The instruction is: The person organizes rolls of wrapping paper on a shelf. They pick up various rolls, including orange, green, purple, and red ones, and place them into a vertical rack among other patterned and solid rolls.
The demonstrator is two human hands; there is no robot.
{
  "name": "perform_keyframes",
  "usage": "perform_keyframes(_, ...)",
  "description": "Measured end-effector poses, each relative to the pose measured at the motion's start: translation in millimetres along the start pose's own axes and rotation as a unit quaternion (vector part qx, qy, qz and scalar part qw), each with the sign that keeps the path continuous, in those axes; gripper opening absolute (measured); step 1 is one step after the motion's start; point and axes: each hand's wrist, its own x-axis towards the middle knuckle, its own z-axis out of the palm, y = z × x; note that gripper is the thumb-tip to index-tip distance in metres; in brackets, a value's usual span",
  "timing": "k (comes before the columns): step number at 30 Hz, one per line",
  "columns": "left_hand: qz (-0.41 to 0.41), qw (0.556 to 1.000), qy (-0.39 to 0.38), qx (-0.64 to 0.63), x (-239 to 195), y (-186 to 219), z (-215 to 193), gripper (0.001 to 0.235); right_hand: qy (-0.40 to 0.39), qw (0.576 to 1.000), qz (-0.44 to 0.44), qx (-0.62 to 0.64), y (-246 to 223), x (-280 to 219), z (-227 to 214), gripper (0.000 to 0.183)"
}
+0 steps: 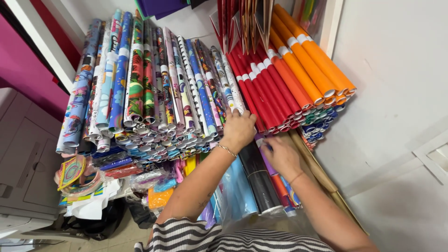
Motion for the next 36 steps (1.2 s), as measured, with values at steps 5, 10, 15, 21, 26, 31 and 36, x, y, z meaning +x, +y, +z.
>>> perform_keyframes(5,-0.019,0.992,0.122,0.038,4.6,10.9,20.9,0.025,0.016,0.998,-0.001,0.057,-5.7,54.6,2.7,0.032)
perform_keyframes(10,-0.011,0.948,0.303,0.096,11.1,0.6,37.4,0.009,-0.061,0.948,0.125,0.288,-51.3,76.7,-40.7,0.049)
perform_keyframes(15,-0.057,0.947,0.311,0.062,-1.3,8.2,10.4,0.024,-0.078,0.9,0.153,0.4,-42.9,133.4,-2.4,0.047)
perform_keyframes(21,-0.126,0.967,0.125,-0.183,-42.2,27.0,0.7,0.052,-0.183,0.895,0.181,0.363,-66.1,168.6,-16.6,0.09)
perform_keyframes(26,-0.188,0.885,-0.006,-0.426,-71.6,21.2,-71.0,0.068,-0.236,0.916,0.181,0.271,-86.2,183.3,-27.1,0.091)
perform_keyframes(31,-0.253,0.763,-0.082,-0.589,-74.3,20.5,-74.6,0.093,-0.264,0.928,0.172,0.2,-75.7,197.9,-18.4,0.089)
perform_keyframes(36,-0.276,0.707,0.006,-0.651,-70.9,33.8,-62.5,0.09,-0.255,0.956,0.133,0.057,-87.5,188.3,-34.8,0.087)
